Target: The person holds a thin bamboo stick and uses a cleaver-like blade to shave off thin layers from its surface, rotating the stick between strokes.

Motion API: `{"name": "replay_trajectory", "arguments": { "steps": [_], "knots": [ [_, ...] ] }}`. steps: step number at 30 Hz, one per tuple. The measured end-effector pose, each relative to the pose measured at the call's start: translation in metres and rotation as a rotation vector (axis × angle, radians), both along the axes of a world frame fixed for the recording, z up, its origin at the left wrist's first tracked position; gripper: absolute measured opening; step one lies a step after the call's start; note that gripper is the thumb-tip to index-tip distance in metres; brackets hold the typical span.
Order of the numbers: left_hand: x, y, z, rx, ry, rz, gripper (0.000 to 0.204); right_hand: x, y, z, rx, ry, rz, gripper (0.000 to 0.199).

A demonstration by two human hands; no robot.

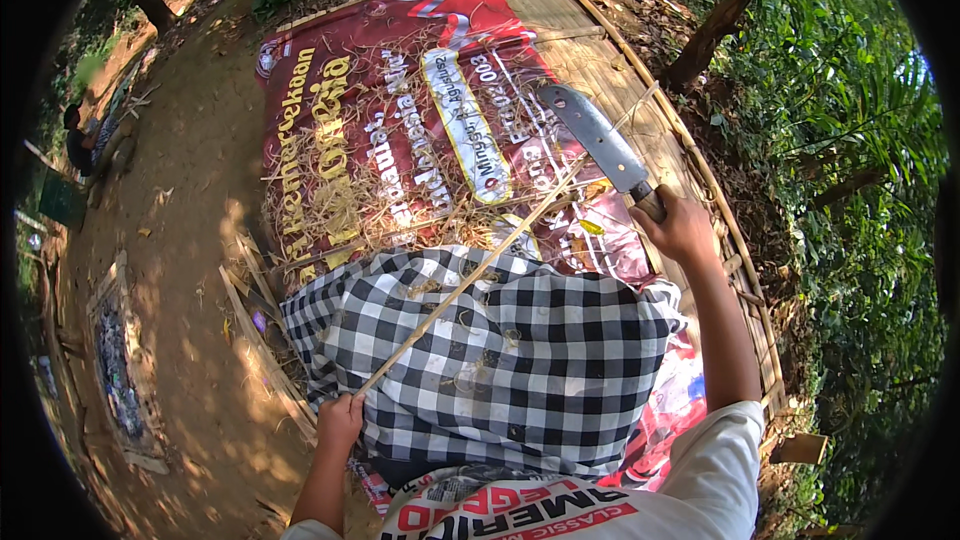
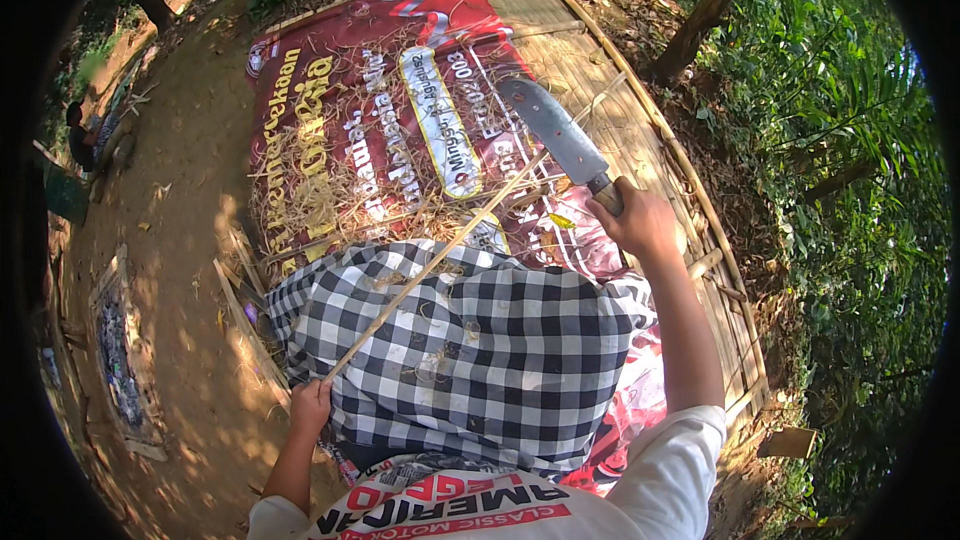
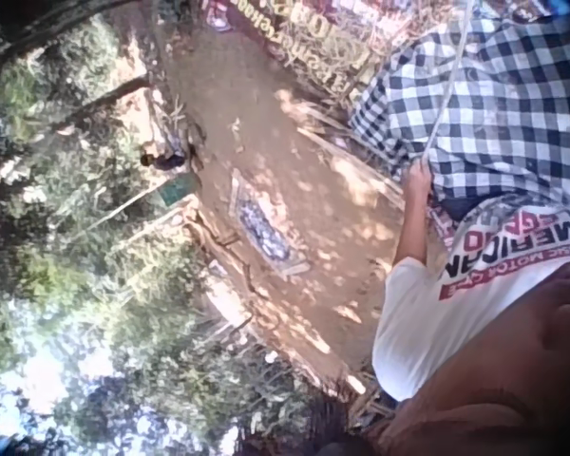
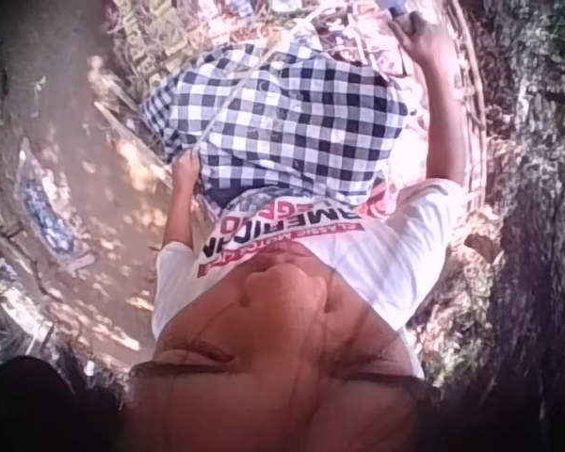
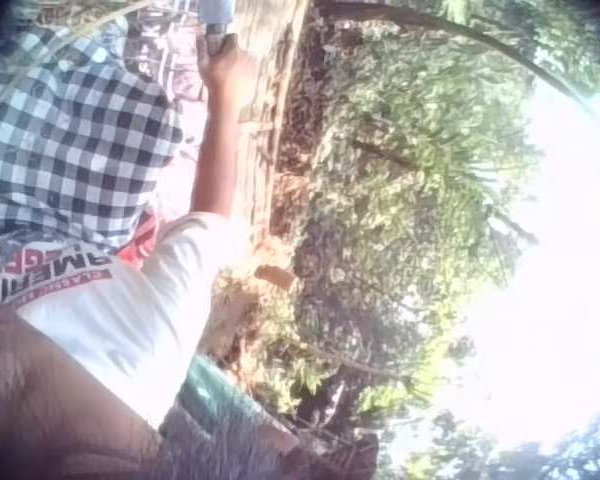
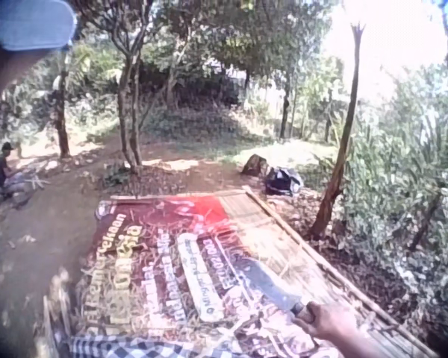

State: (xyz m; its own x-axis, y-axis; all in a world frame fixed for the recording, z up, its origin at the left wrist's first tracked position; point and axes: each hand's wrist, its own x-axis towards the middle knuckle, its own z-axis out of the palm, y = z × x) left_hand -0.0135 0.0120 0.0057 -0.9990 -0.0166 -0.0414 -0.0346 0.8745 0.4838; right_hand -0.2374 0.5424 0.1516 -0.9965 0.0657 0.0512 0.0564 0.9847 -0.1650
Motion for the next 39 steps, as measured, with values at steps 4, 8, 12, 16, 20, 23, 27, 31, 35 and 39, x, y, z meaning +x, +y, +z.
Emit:
{"name": "replay_trajectory", "arguments": {
  "steps": [4, 8, 12, 16, 20, 23, 27, 31, 35, 39],
  "knots": [
    [0.01, -0.012, -0.007, -0.012, -0.011, 0.026, 0.036, 0.018, -0.026, -0.006, -0.033, -0.038, 0.126, 0.051],
    [0.013, -0.014, -0.011, 0.043, -0.004, 0.031, 0.037, 0.019, -0.026, 0.004, 0.014, -0.032, 0.236, 0.051],
    [0.012, -0.015, -0.011, -0.003, 0.012, 0.019, 0.037, -0.009, 0.028, 0.01, -0.003, 0.045, -0.058, 0.055],
    [0.007, -0.008, -0.012, 0.015, 0.035, 0.017, 0.037, -0.002, 0.08, -0.012, -0.227, 0.311, -0.234, 0.056],
    [0.013, -0.01, -0.02, 0.087, 0.057, 0.05, 0.036, 0.023, 0.05, -0.012, -0.432, 0.347, -0.152, 0.044],
    [0.016, -0.006, -0.016, 0.087, 0.063, 0.062, 0.035, 0.035, 0.016, -0.015, -0.562, 0.189, -0.142, 0.038],
    [0.015, -0.001, -0.017, 0.208, 0.018, 0.153, 0.036, 0.047, -0.022, -0.033, -0.715, 0.113, -0.055, 0.039],
    [0.009, -0.003, -0.015, 0.357, 0.019, 0.187, 0.041, 0.051, -0.066, -0.036, -0.509, 0.035, 0.054, 0.053],
    [0.008, -0.007, -0.008, 0.289, -0.048, 0.213, 0.042, 0.054, -0.106, -0.037, -0.496, -0.112, 0.157, 0.052],
    [0.008, -0.007, -0.006, 0.268, -0.072, 0.224, 0.044, 0.049, -0.116, -0.068, -0.415, -0.066, 0.137, 0.054]
  ]
}}
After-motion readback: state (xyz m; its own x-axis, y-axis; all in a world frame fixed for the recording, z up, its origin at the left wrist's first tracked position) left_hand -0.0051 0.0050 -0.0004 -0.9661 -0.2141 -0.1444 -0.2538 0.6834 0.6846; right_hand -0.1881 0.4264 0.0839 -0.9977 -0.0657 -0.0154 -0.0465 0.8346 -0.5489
